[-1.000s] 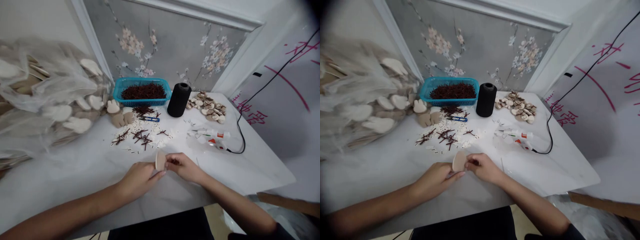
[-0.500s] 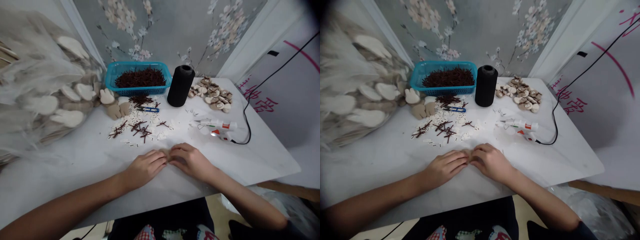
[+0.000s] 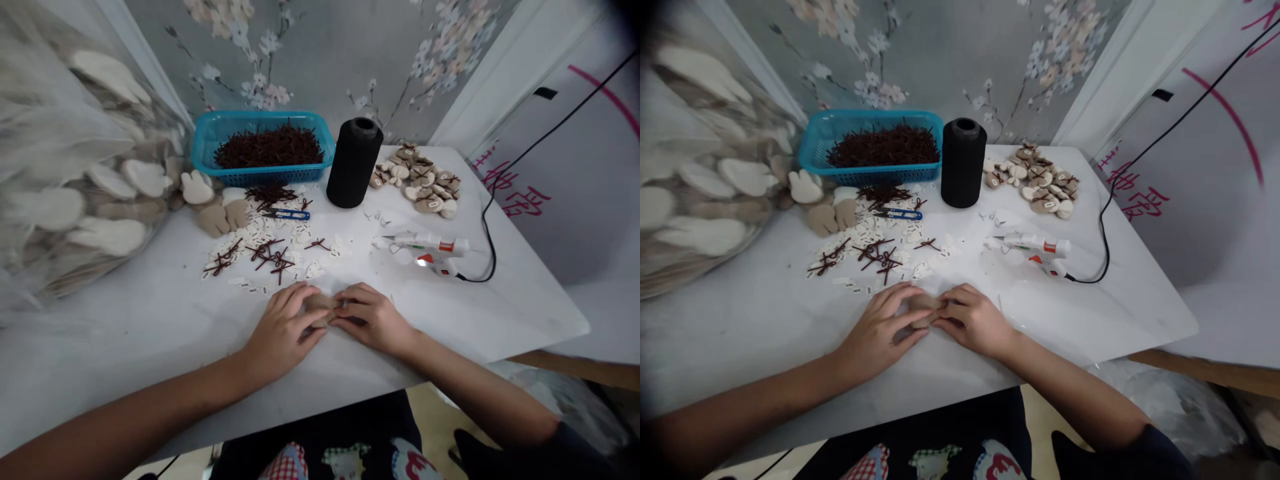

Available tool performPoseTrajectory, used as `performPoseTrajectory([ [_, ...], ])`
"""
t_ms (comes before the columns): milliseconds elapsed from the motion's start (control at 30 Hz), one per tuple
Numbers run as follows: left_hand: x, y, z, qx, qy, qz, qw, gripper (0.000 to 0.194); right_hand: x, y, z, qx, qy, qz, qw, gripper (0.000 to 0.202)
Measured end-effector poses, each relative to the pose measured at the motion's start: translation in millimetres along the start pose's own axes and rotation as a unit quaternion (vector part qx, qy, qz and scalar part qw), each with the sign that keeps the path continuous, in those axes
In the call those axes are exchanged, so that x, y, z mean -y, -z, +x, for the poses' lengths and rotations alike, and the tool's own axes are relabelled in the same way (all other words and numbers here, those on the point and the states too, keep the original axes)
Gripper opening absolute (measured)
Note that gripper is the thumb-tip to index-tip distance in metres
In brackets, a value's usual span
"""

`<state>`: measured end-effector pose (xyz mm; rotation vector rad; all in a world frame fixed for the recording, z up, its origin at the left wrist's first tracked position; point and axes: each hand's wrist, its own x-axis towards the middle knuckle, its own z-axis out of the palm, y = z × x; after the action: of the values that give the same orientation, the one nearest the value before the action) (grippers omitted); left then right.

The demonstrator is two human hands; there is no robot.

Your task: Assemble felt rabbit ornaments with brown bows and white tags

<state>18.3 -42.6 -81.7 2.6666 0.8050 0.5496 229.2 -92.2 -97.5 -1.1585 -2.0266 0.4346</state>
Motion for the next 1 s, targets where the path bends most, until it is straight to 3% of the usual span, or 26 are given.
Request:
performPoseTrajectory([
  [300,21,14.7,-2,0.043,0.07,0.008,0.997,0.023,1,0,0,0.026,0.007,-0.022,0.999,0.013],
  [733,29,18.0,0,0.054,0.088,-0.021,0.994,0.014,11,-4,14,0.058,0.042,-0.041,0.997,0.017],
  [900,39,18.8,5,-0.019,0.09,-0.1,0.991,0.027,10,-8,19,0.08,0.041,-0.077,0.993,0.018],
  [1000,39,23.4,9,-0.08,0.115,-0.117,0.983,0.015,11,-9,25,0.121,0.046,-0.12,0.984,0.016],
])
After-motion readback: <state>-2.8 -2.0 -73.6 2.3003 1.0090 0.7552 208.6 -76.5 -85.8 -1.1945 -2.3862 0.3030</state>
